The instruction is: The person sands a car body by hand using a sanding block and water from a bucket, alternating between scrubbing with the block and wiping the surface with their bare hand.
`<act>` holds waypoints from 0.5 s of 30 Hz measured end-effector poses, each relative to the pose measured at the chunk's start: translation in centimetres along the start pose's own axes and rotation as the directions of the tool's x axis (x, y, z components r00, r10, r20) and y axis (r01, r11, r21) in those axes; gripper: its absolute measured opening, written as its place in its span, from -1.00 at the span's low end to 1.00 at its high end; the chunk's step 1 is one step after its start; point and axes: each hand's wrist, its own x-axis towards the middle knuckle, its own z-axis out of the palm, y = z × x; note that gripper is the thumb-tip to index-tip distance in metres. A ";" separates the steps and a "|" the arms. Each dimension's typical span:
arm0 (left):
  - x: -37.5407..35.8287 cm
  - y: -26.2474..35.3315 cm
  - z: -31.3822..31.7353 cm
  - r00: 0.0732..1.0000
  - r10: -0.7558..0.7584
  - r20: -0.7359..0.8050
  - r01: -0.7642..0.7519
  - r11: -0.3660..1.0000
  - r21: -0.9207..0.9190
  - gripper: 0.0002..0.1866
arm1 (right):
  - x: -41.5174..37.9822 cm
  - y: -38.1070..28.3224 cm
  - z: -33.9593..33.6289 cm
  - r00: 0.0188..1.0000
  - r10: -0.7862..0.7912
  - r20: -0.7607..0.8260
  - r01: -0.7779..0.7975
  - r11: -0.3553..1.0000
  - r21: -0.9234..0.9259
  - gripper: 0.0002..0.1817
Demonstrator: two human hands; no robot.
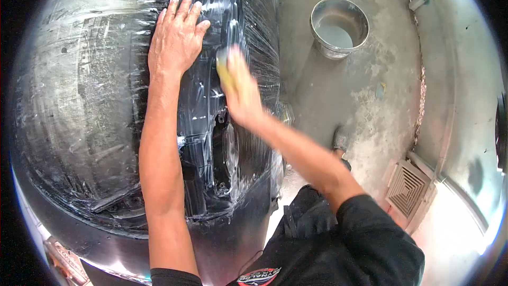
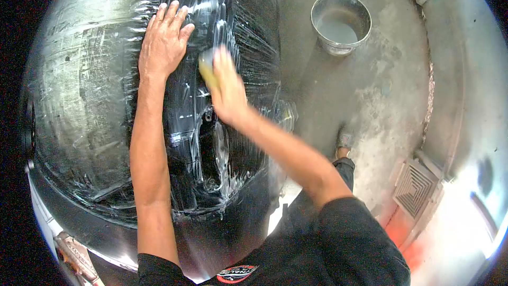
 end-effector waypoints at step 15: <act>-0.1 -0.7 1.2 0.997 0.070 -0.022 -0.067 0.992 0.104 -0.44 | 0.6 -0.5 0.3 0.945 0.312 -0.096 -0.279 0.925 0.258 -0.41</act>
